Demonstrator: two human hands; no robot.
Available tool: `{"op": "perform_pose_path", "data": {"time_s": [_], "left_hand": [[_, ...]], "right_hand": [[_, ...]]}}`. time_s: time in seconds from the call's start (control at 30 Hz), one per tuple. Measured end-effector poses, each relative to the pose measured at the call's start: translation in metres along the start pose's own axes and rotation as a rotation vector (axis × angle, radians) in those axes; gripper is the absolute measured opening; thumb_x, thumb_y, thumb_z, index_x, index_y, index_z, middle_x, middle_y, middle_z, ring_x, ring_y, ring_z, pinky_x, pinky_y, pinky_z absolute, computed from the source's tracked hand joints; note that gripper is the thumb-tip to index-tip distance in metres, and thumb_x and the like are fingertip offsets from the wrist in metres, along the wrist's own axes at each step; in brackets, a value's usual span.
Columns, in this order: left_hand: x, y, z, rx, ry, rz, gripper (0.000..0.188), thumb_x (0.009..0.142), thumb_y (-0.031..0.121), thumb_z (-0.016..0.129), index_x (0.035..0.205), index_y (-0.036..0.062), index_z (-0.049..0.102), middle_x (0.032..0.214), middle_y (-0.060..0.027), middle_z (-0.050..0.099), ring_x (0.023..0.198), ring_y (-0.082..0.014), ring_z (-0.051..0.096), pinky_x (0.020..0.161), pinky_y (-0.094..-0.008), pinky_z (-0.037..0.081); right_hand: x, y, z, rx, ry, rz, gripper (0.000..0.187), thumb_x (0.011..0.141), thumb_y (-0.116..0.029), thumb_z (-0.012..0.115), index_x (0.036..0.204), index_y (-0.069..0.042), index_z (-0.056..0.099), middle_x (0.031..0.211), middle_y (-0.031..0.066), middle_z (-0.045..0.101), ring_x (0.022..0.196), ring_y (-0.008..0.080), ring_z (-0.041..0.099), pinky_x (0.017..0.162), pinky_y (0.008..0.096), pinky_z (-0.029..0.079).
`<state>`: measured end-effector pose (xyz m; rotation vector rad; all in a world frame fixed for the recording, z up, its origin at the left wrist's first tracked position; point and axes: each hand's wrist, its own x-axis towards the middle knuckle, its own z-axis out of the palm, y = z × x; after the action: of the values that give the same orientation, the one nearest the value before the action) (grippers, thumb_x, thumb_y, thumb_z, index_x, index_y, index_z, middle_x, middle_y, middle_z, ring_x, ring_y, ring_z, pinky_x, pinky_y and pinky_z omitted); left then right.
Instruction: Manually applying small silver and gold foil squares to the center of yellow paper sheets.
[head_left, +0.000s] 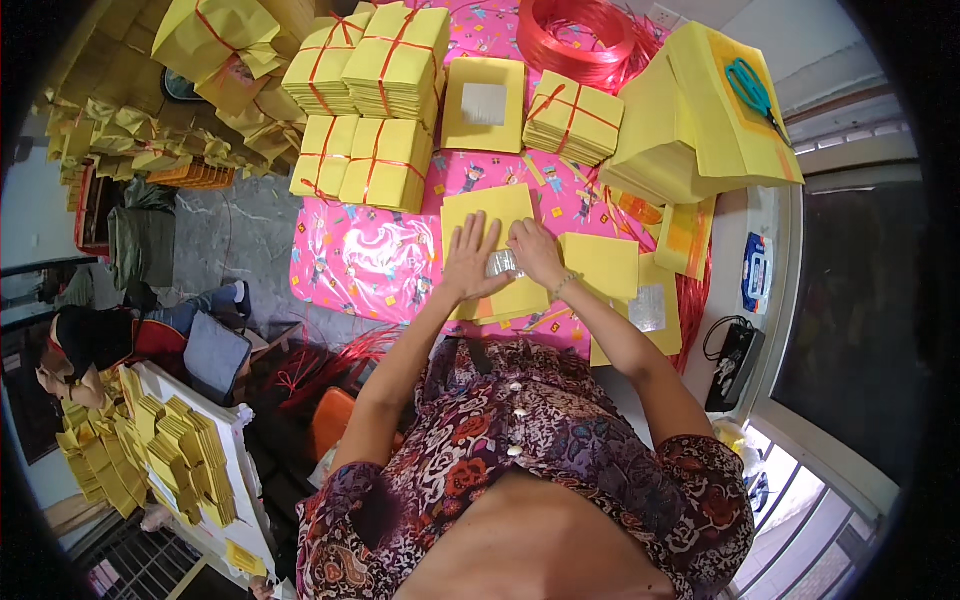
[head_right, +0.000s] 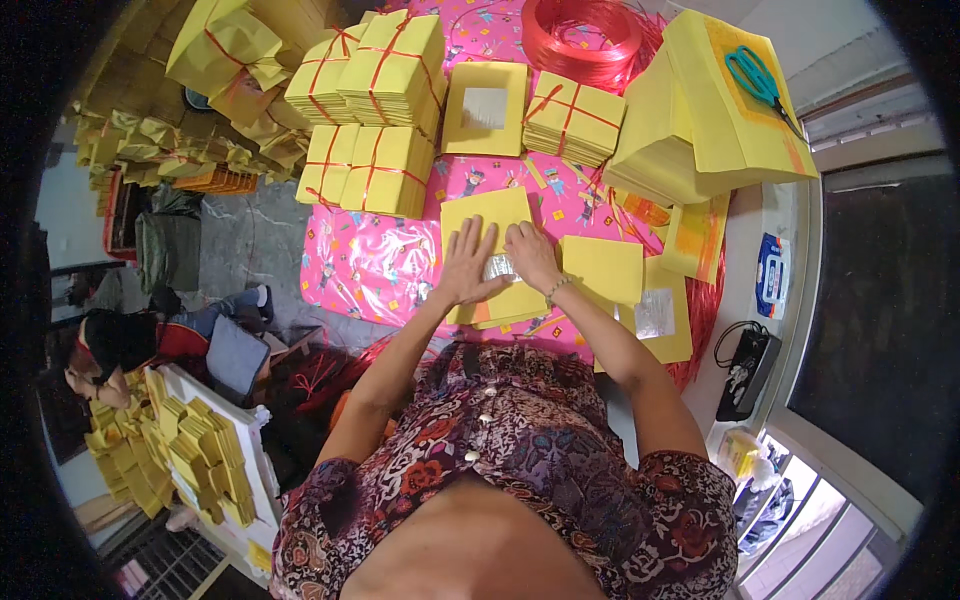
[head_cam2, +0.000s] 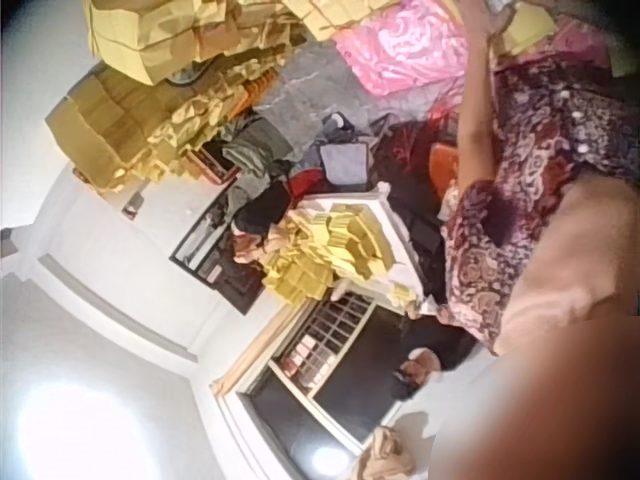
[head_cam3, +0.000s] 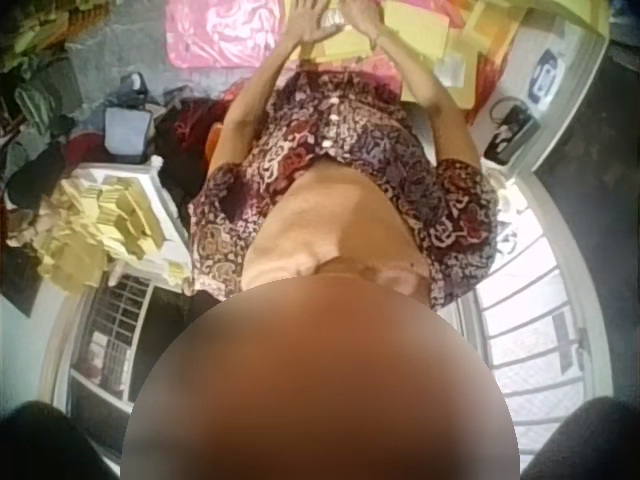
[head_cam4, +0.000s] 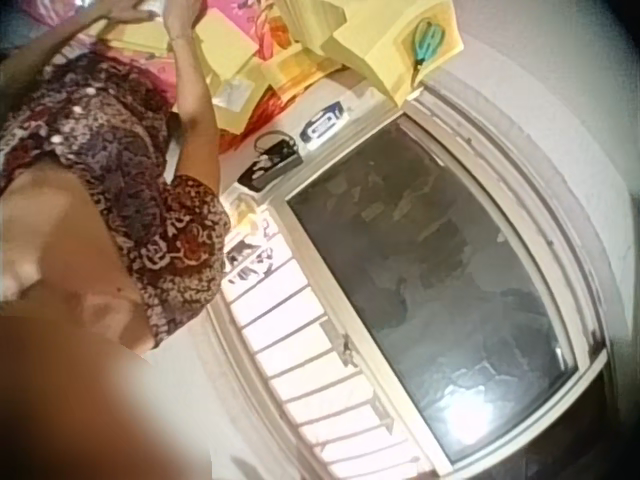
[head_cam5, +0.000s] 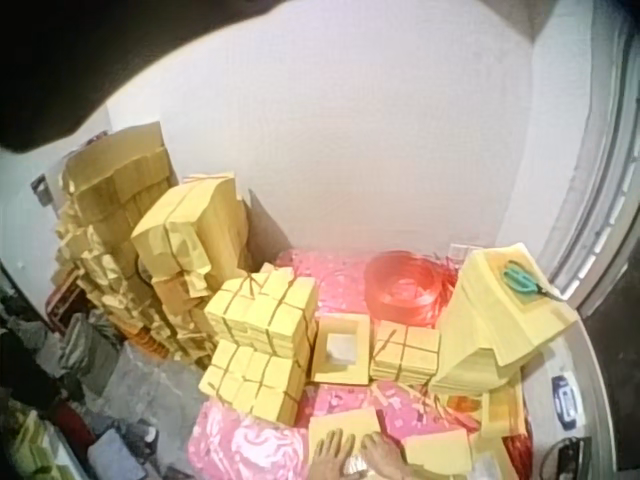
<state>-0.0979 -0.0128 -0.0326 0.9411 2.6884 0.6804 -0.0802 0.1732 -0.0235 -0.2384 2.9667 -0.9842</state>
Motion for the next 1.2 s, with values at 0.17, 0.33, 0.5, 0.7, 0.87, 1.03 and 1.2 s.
{"op": "perform_pose_path", "data": {"time_s": [0.17,0.33,0.5,0.7,0.87,1.03,1.2], "left_hand": [[-0.003,-0.007,0.0,0.093,-0.021,-0.047,0.106,0.076,0.066,0.058,0.153,0.0069,0.017,0.158,-0.0218,0.01,0.147,-0.0393,0.006,0.116,-0.0544,0.01],[-0.005,-0.011,0.001,0.077,-0.04,-0.051,0.107,0.076,0.067,0.057,0.153,0.0069,0.015,0.158,-0.0218,0.01,0.147,-0.0392,0.005,0.117,-0.0543,0.008],[-0.003,-0.016,-0.002,0.031,-0.057,-0.046,0.105,0.076,0.065,0.059,0.153,0.0071,0.017,0.158,-0.0219,0.011,0.147,-0.0388,0.006,0.116,-0.0545,0.008],[-0.001,-0.034,-0.008,-0.329,0.246,0.053,0.073,0.083,0.046,0.06,0.14,0.004,0.043,0.147,-0.0208,0.038,0.137,-0.0394,0.033,0.112,-0.0497,0.025],[0.002,-0.027,-0.009,-0.339,0.557,-0.511,0.055,0.084,0.025,0.066,0.129,-0.0013,0.049,0.109,-0.0207,0.061,0.097,-0.0366,0.059,0.088,-0.0435,0.046],[0.008,-0.046,0.013,-0.934,0.389,-0.865,0.057,0.084,0.016,0.064,0.133,-0.0048,0.041,0.096,-0.0165,0.061,0.077,-0.024,0.062,0.069,-0.0367,0.051],[0.012,-0.019,-0.019,-1.387,0.577,-0.835,0.057,0.086,0.004,0.06,0.137,0.0054,0.034,0.102,-0.0084,0.059,0.081,-0.0179,0.062,0.062,-0.0315,0.052]], "right_hand": [[0.002,0.0,0.002,-0.003,0.0,-0.003,0.017,0.084,-0.011,0.064,0.092,-0.005,0.05,0.089,0.014,0.053,0.089,0.0342,0.057,0.076,0.0449,0.047],[0.006,-0.009,-0.009,0.013,-0.044,0.001,0.021,0.082,-0.012,0.067,0.096,-0.005,0.052,0.09,0.0144,0.053,0.09,0.0342,0.058,0.076,0.0441,0.048],[0.007,-0.013,-0.016,-0.104,-0.124,-0.108,0.032,0.079,-0.02,0.071,0.104,-0.008,0.054,0.092,0.0134,0.054,0.09,0.0328,0.058,0.076,0.042,0.048],[0.015,0.001,-0.009,-0.563,-0.034,-0.52,0.028,0.079,-0.024,0.066,0.1,-0.009,0.056,0.087,0.0055,0.053,0.076,0.0225,0.054,0.073,0.0345,0.043],[0.021,0.008,-0.018,-0.513,-0.027,-0.605,0.02,0.08,-0.022,0.064,0.093,-0.009,0.056,0.082,0.0032,0.053,0.077,0.0206,0.054,0.072,0.0342,0.041],[0.03,-0.001,-0.026,-0.449,0.045,-0.612,0.013,0.082,-0.022,0.062,0.081,-0.01,0.057,0.08,0.0037,0.052,0.078,0.0207,0.055,0.071,0.0352,0.042],[0.022,-0.027,-0.044,-0.117,0.203,-0.192,0.043,0.087,-0.028,0.064,0.119,-0.001,0.054,0.116,0.0207,0.052,0.11,0.035,0.05,0.095,0.0441,0.041]]}}
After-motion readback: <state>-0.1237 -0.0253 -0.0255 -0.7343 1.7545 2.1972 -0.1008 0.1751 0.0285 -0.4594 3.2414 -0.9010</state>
